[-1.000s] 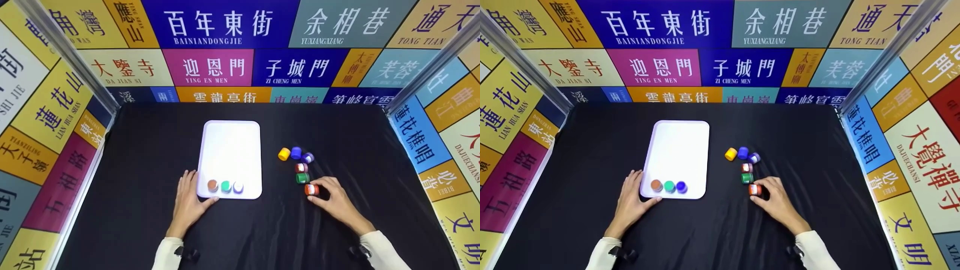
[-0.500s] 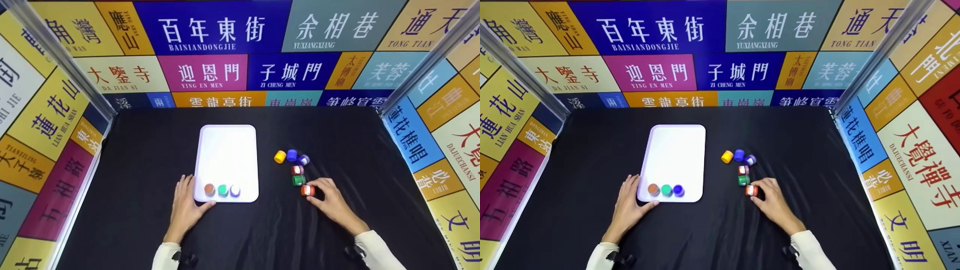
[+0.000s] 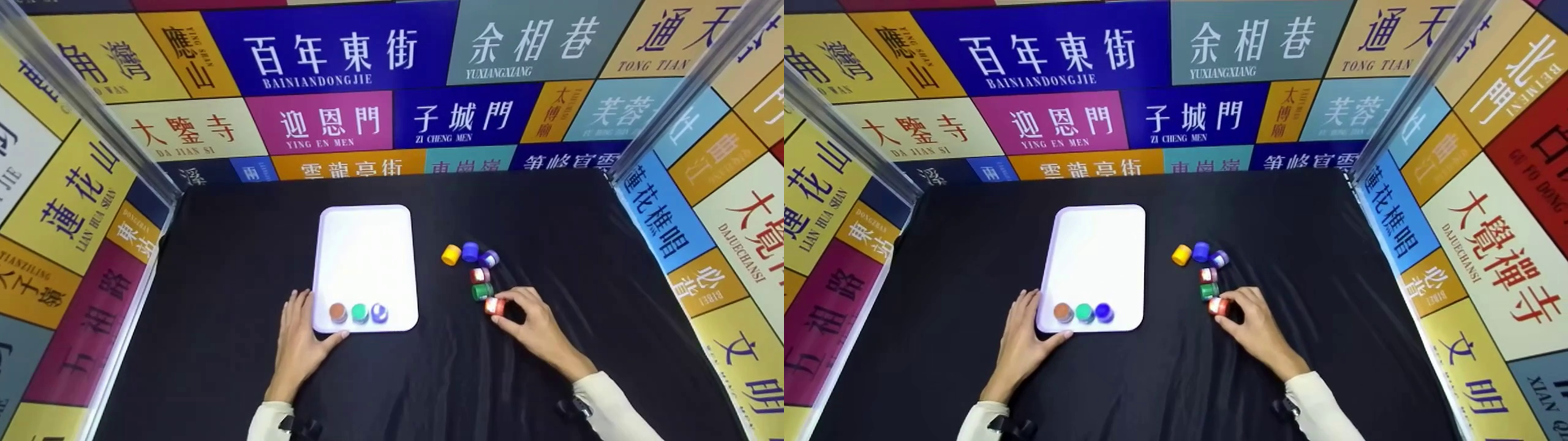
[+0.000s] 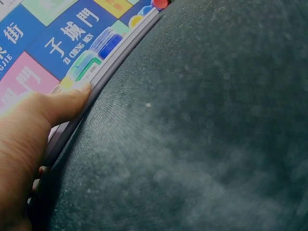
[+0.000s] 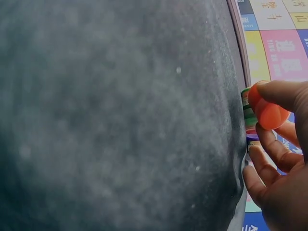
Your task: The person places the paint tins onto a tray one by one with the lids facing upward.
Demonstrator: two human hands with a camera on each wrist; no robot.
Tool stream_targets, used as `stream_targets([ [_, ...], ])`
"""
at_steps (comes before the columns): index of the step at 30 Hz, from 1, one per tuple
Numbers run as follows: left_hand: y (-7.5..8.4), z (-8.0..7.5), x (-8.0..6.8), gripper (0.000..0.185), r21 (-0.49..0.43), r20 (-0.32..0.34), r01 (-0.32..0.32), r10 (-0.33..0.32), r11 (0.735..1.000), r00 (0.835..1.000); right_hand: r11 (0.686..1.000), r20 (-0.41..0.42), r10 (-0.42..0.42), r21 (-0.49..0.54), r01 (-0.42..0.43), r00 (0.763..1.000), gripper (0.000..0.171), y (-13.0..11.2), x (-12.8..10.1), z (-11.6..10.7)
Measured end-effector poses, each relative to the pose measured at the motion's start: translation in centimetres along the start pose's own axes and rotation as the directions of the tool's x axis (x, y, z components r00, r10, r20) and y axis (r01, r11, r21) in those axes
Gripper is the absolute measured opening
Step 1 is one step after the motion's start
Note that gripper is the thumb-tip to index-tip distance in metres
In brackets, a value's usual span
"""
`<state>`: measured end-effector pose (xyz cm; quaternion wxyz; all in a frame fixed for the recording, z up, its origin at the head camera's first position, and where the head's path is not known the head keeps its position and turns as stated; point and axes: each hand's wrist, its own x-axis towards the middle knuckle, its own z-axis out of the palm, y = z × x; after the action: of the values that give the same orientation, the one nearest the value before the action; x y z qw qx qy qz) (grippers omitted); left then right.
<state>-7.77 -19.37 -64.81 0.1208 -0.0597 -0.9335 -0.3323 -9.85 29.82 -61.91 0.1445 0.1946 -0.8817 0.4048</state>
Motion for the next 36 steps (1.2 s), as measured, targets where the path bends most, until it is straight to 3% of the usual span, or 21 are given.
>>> stream_targets([
  [11,0.1,-0.2,-0.1,0.114,-0.003,0.011,0.026,-0.026,1.0,1.0,0.991,-0.076,-0.112,0.067,0.117,0.991,0.045,-1.1,1.3,0.6],
  [19,0.2,-0.3,-0.1,0.115,0.0,0.027,0.04,-0.04,0.999,0.999,0.98,-0.04,-0.173,0.097,0.176,0.984,0.045,-2.0,2.6,2.7],
  [36,-0.1,-0.2,0.0,0.116,-0.006,0.023,0.022,-0.022,1.0,0.999,0.968,0.064,-0.25,0.041,0.248,0.966,0.042,-4.4,5.2,6.1],
])
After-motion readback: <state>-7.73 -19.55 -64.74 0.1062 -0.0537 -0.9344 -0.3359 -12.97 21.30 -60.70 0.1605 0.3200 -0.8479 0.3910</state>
